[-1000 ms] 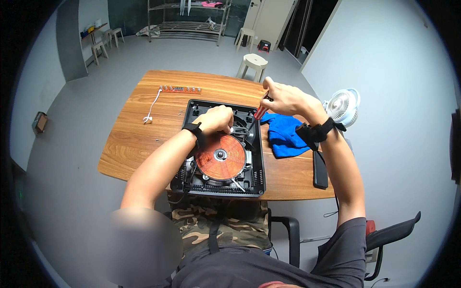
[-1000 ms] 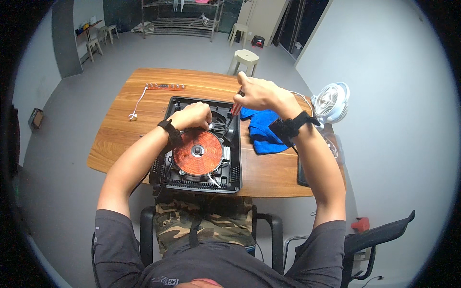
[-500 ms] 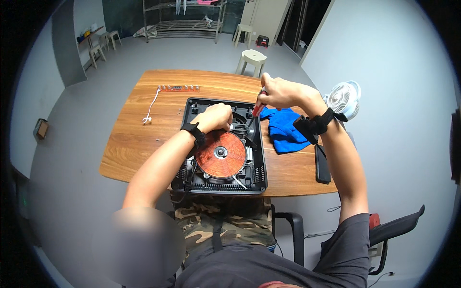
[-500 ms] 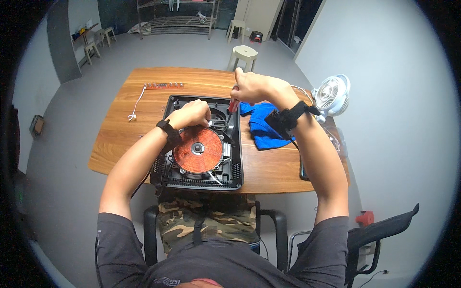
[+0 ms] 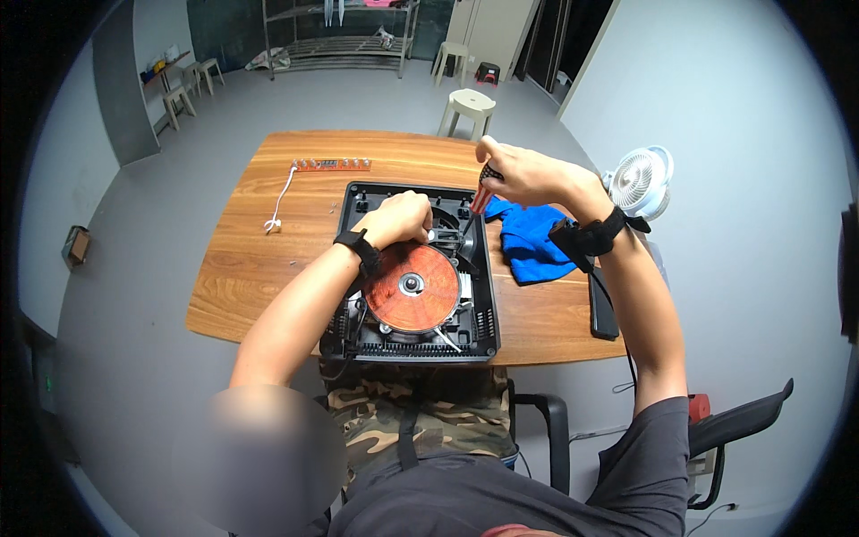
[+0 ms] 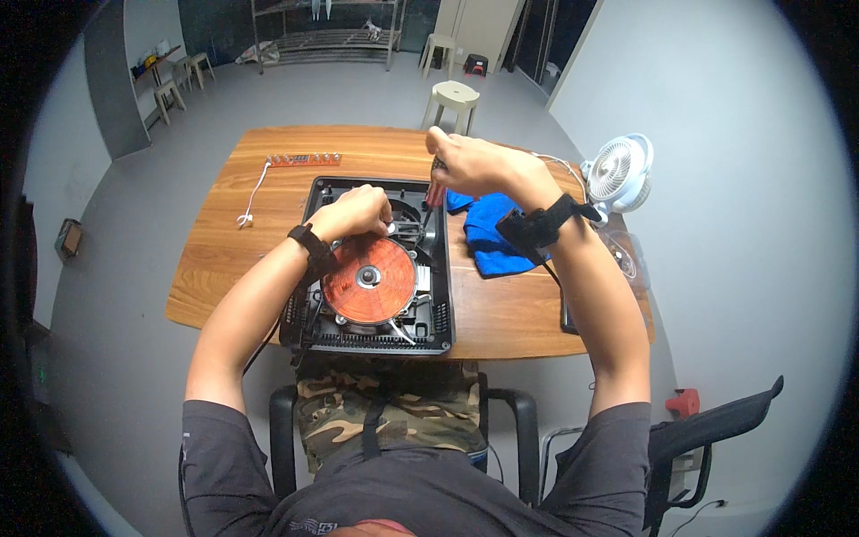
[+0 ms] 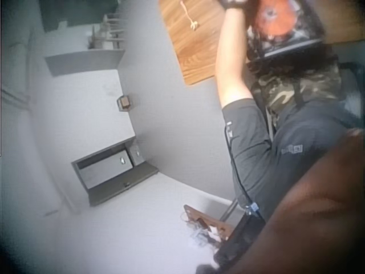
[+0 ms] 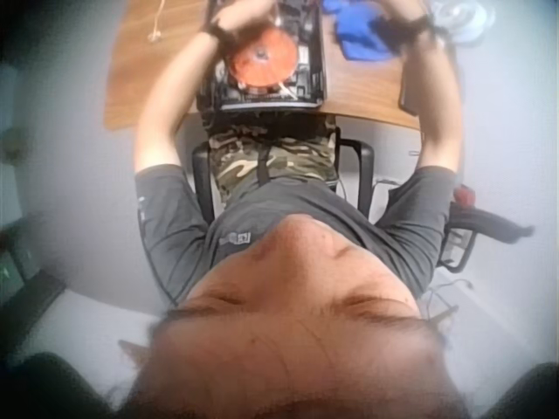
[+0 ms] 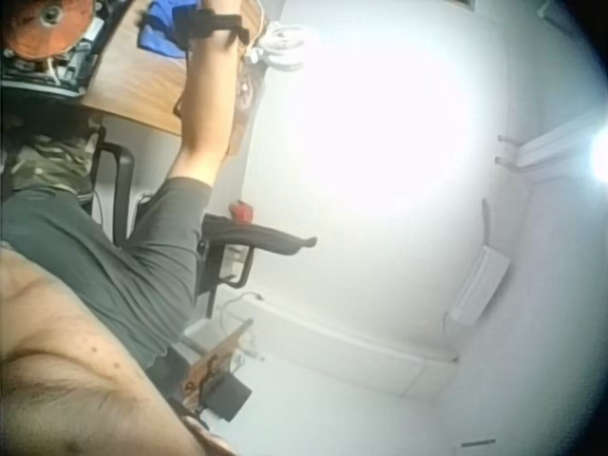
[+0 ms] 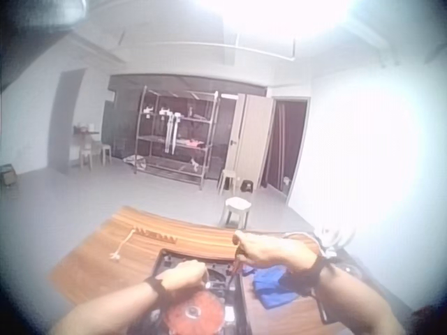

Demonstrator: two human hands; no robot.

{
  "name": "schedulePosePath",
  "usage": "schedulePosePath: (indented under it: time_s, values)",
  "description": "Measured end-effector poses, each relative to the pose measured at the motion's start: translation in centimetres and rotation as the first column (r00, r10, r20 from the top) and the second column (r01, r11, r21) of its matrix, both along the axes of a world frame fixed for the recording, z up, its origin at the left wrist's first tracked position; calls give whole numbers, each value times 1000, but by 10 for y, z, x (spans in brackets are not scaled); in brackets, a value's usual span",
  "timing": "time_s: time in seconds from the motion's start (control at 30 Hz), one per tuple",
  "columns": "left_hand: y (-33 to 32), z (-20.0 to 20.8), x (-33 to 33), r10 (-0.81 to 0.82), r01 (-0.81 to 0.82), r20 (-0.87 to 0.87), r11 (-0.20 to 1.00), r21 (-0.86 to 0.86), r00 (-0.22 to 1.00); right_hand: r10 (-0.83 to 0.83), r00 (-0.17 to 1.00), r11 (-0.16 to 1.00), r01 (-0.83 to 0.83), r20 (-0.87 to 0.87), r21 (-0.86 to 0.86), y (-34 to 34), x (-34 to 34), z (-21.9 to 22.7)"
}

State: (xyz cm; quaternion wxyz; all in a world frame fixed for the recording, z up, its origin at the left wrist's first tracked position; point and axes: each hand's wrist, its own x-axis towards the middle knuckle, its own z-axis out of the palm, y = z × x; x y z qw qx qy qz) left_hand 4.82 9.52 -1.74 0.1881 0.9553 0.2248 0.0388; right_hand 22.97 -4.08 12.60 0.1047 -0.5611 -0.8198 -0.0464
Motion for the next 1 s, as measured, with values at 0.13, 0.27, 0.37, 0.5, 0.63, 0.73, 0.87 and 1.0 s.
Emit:
schedulePosePath:
  time_s: [0.13, 0.27, 0.37, 0.5, 0.63, 0.73, 0.87, 1.0]
  values:
    - [3, -2, -2, 13, -13, -14, 1000, 4, 1000, -369, 929, 884, 348, -8, -313, -4, -32, 22]
    - [0, -2, -1, 1, -1, -7, 1000, 22, 1000, -399, 889, 908, 417, 224, -38, 13, -13, -2]
    - [0, -2, 2, 15, -15, -13, 1000, -6, 1000, -343, 921, 934, 355, 185, -37, 5, -8, -1]
    - [0, 1, -4, 27, -27, -23, 1000, -2, 999, -456, 889, 815, 432, 31, -385, 0, -28, 24]
    - [0, -3, 4, 1, 0, -21, 1000, 24, 1000, -413, 868, 879, 460, 275, -129, 13, -2, 4]
    - [1, -1, 3, 5, -4, -27, 1000, 13, 1000, -442, 827, 870, 490, 347, -60, 14, -8, 2]
    - [2, -1, -4, 42, -42, -21, 999, -5, 999, -319, 924, 945, 327, 209, -4, 9, -15, -3]
    - [-4, 1, 3, 5, -5, -5, 1000, 7, 1000, -153, 988, 987, 154, 28, -46, 8, 4, -10]
